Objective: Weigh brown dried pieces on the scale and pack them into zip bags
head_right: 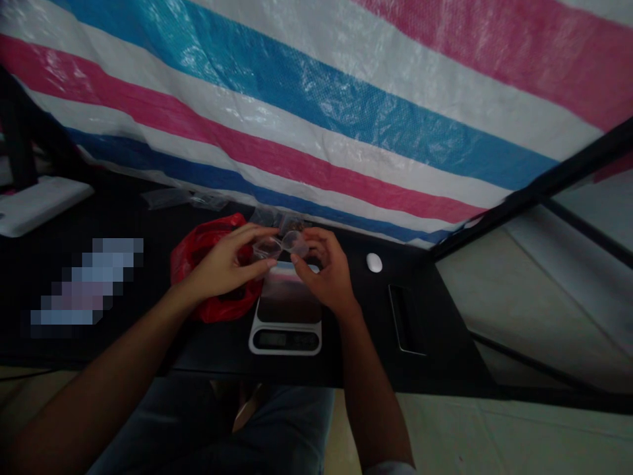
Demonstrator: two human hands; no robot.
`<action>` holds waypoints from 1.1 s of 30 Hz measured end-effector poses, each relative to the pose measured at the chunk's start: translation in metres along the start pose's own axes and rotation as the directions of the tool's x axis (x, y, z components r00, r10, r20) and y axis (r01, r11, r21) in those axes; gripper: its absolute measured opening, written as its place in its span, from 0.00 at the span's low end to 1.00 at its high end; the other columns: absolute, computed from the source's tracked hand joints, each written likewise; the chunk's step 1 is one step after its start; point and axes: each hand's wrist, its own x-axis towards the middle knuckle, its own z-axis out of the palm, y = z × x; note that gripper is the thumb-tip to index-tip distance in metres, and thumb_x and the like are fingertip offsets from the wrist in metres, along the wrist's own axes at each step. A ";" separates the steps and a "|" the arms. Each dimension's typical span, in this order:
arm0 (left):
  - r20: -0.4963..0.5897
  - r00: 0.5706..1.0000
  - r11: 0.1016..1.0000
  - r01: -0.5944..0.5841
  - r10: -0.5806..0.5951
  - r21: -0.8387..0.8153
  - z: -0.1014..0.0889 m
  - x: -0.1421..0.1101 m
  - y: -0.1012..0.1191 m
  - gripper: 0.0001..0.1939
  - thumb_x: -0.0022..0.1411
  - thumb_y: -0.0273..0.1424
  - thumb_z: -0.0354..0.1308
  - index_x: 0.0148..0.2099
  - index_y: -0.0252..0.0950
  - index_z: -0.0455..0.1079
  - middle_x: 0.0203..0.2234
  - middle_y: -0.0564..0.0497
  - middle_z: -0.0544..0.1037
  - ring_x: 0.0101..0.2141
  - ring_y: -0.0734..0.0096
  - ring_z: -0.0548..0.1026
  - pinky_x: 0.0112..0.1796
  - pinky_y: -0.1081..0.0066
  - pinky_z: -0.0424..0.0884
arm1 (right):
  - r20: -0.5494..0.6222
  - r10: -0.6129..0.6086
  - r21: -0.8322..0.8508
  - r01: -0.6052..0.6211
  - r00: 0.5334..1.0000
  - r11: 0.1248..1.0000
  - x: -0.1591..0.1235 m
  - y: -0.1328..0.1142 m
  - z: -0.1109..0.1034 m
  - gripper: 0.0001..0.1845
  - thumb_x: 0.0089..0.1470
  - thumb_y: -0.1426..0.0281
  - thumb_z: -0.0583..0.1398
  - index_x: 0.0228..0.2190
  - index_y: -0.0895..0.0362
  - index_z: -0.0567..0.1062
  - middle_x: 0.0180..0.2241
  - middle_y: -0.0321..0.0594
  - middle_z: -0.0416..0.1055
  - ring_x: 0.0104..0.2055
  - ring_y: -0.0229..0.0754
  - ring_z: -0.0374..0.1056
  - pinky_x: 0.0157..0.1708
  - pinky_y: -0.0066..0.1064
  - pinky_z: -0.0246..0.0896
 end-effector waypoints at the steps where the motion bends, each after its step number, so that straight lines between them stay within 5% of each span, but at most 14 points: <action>1: -0.054 0.998 1.000 0.012 -0.013 -0.008 -0.001 0.000 0.001 0.23 0.66 0.39 0.64 0.60 0.37 0.72 0.50 0.45 0.78 0.50 0.59 0.77 0.54 0.60 0.71 | 0.021 -0.002 -0.011 0.003 1.000 1.000 0.000 0.000 -0.003 0.26 0.58 0.63 0.65 0.57 0.50 0.68 0.50 0.46 0.70 0.50 0.47 0.73 0.47 0.39 0.72; 6: -0.083 0.995 0.997 0.056 -0.060 -0.044 -0.008 0.008 0.006 0.15 0.65 0.39 0.64 0.50 0.38 0.76 0.45 0.48 0.82 0.46 0.60 0.79 0.50 0.62 0.73 | 0.305 -0.006 -0.192 0.068 0.952 0.979 0.002 0.002 -0.016 0.22 0.52 0.75 0.64 0.50 0.52 0.74 0.46 0.42 0.73 0.46 0.45 0.71 0.45 0.37 0.68; 10: -0.051 0.999 1.000 0.000 0.000 0.007 -0.007 0.027 0.013 0.14 0.64 0.37 0.63 0.50 0.37 0.76 0.46 0.47 0.82 0.48 0.59 0.78 0.52 0.61 0.72 | 0.404 0.093 -0.241 0.008 0.910 0.971 0.001 0.007 -0.012 0.16 0.52 0.73 0.67 0.43 0.55 0.74 0.43 0.39 0.75 0.44 0.43 0.71 0.47 0.37 0.67; 17: 0.099 0.993 0.998 -0.055 0.058 -0.033 0.017 0.063 -0.008 0.15 0.63 0.33 0.62 0.50 0.36 0.68 0.42 0.46 0.81 0.44 0.61 0.80 0.45 0.63 0.75 | 0.392 0.126 -0.358 0.025 0.911 0.933 -0.002 0.015 -0.007 0.23 0.53 0.62 0.72 0.47 0.55 0.75 0.46 0.43 0.76 0.46 0.47 0.71 0.47 0.39 0.66; 22: 0.259 0.964 0.990 -0.093 0.063 0.109 0.021 0.066 -0.040 0.29 0.59 0.21 0.59 0.63 0.33 0.63 0.51 0.41 0.80 0.51 0.59 0.79 0.52 0.61 0.74 | 0.305 0.060 -0.375 0.062 0.950 0.925 -0.001 0.020 -0.006 0.16 0.62 0.61 0.65 0.48 0.54 0.77 0.39 0.41 0.77 0.41 0.44 0.72 0.42 0.37 0.66; 29: 0.278 0.960 0.927 -0.129 0.028 0.353 -0.007 0.056 -0.047 0.33 0.59 0.25 0.66 0.66 0.32 0.65 0.61 0.36 0.75 0.61 0.51 0.73 0.61 0.57 0.68 | 0.256 0.085 -0.427 0.034 0.963 0.904 0.002 0.022 -0.004 0.10 0.65 0.64 0.62 0.44 0.55 0.80 0.37 0.42 0.79 0.39 0.45 0.74 0.41 0.37 0.66; 33: 0.316 0.948 0.901 -0.156 0.022 0.405 -0.039 0.041 -0.022 0.15 0.64 0.24 0.60 0.53 0.33 0.75 0.52 0.41 0.79 0.53 0.57 0.77 0.55 0.62 0.71 | 0.222 0.085 -0.423 0.017 0.971 0.906 0.004 0.020 -0.006 0.10 0.66 0.65 0.60 0.41 0.56 0.80 0.37 0.43 0.80 0.39 0.45 0.75 0.40 0.36 0.66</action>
